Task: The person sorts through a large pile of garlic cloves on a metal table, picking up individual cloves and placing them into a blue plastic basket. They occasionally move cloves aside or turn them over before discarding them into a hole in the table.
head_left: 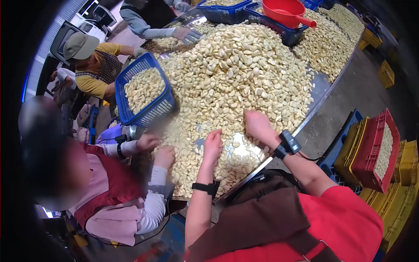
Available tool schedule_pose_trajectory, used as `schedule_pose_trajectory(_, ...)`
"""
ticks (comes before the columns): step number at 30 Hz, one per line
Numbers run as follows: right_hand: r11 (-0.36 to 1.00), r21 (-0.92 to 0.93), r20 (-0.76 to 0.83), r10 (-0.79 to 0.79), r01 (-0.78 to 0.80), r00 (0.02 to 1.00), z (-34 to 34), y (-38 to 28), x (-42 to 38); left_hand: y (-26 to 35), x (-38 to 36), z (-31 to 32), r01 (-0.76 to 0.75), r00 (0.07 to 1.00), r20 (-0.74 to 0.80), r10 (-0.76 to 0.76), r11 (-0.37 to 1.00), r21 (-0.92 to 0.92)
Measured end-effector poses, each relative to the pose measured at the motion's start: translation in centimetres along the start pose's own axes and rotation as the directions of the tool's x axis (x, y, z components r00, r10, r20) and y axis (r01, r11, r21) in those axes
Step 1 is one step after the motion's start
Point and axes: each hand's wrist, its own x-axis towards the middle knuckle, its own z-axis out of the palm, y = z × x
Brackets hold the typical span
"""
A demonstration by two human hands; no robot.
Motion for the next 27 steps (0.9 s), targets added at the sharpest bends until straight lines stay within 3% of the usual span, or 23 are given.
schedule_pose_trajectory(1,0.997,-0.071,0.076,-0.026,0.031,0.997,0.8,-1.2,-1.9,-1.3,1.9,0.5,0.008,1.0,0.008,-0.008,1.0,-0.001)
schedule_pose_trajectory(2,0.998,-0.063,0.268,0.022,-0.005,0.963,0.6,-3.4,-3.6,-3.8,4.8,0.7,-0.193,0.981,0.043,0.188,0.946,0.26)
schedule_pose_trajectory(3,0.983,-0.088,0.393,-0.111,0.158,0.913,2.4,-3.8,-4.8,-5.1,6.4,0.9,-0.377,0.923,0.127,0.363,0.786,0.491)
schedule_pose_trajectory(4,0.985,-0.014,0.447,-0.147,0.171,0.882,4.6,-4.6,-6.0,-4.6,6.3,1.0,-0.375,0.924,0.129,0.36,0.786,0.491)
schedule_pose_trajectory(6,0.979,0.103,0.511,-0.204,0.177,0.835,4.4,-5.9,-7.3,-2.3,5.4,0.4,-0.214,0.919,0.059,0.389,0.367,0.905)
schedule_pose_trajectory(7,0.98,0.105,0.518,-0.199,0.169,0.832,4.3,-5.4,-7.3,-1.5,4.8,-0.5,-0.074,0.949,-0.043,0.311,0.355,0.932)
schedule_pose_trajectory(8,0.935,0.3,0.489,-0.32,0.188,0.811,4.2,-4.5,-7.0,-1.8,4.7,-2.2,0.01,0.921,-0.124,0.369,0.297,0.955)
schedule_pose_trajectory(9,0.852,0.483,0.433,-0.433,0.202,0.791,3.9,-3.6,-6.3,-1.8,4.0,-4.8,0.013,0.917,-0.145,0.373,0.333,0.943)
schedule_pose_trajectory(10,0.893,0.448,0.504,-0.213,-0.042,0.837,1.4,-3.6,-5.6,-1.4,3.1,-6.9,0.05,0.911,-0.187,0.367,0.352,0.935)
schedule_pose_trajectory(11,0.861,0.502,0.438,-0.167,-0.087,0.883,1.6,-1.7,-4.8,-2.3,2.8,-8.6,0.128,0.878,-0.238,0.416,0.277,0.952)
schedule_pose_trajectory(12,0.735,0.51,0.599,0.07,-0.447,0.798,-2.5,-1.9,-3.7,-2.0,1.9,-8.5,0.176,0.877,-0.29,0.384,0.306,0.936)
schedule_pose_trajectory(13,0.679,0.626,0.424,0.118,-0.385,0.898,-1.1,-0.4,-2.7,-1.3,0.6,-8.3,0.228,0.872,-0.344,0.348,0.334,0.915)
schedule_pose_trajectory(14,0.718,0.567,0.398,0.191,-0.404,0.897,-3.2,-1.3,-1.7,-1.3,-0.1,-7.7,0.177,0.888,-0.319,0.33,0.396,0.901)
schedule_pose_trajectory(15,0.899,0.431,0.126,0.019,-0.072,0.992,-0.8,-0.2,-0.4,-1.4,-0.8,-6.4,0.127,0.902,-0.294,0.316,0.457,0.88)
schedule_pose_trajectory(16,0.973,0.23,0.083,-0.029,0.009,0.996,-0.6,-0.8,0.4,-0.5,-2.3,-3.8,0.09,0.943,-0.268,0.198,0.625,0.776)
schedule_pose_trajectory(17,0.996,0.016,0.051,-0.088,0.088,0.995,-0.3,-1.9,0.9,-2.9,-1.5,-3.2,-0.1,0.925,-0.089,0.369,0.463,0.881)
schedule_pose_trajectory(19,0.991,0.003,-0.024,-0.134,0.134,0.991,2.7,-2.8,1.9,-3.9,-2.3,-0.2,-0.213,0.964,0.116,0.24,0.428,0.878)
schedule_pose_trajectory(20,0.985,-0.014,-0.102,-0.173,0.172,0.98,4.2,-2.7,2.1,-4.6,-2.4,0.1,-0.188,0.98,0.15,0.127,0.377,0.907)
schedule_pose_trajectory(25,0.984,0.021,0.047,-0.179,0.178,0.983,3.5,-2.1,1.6,-5.7,-2.6,-1.2,-0.191,0.976,0.099,0.192,0.553,0.811)
schedule_pose_trajectory(27,0.99,0.018,0.028,-0.137,0.136,0.99,3.5,-2.3,1.2,-5.6,-1.9,-1.3,-0.272,0.938,0.002,0.347,0.732,0.624)
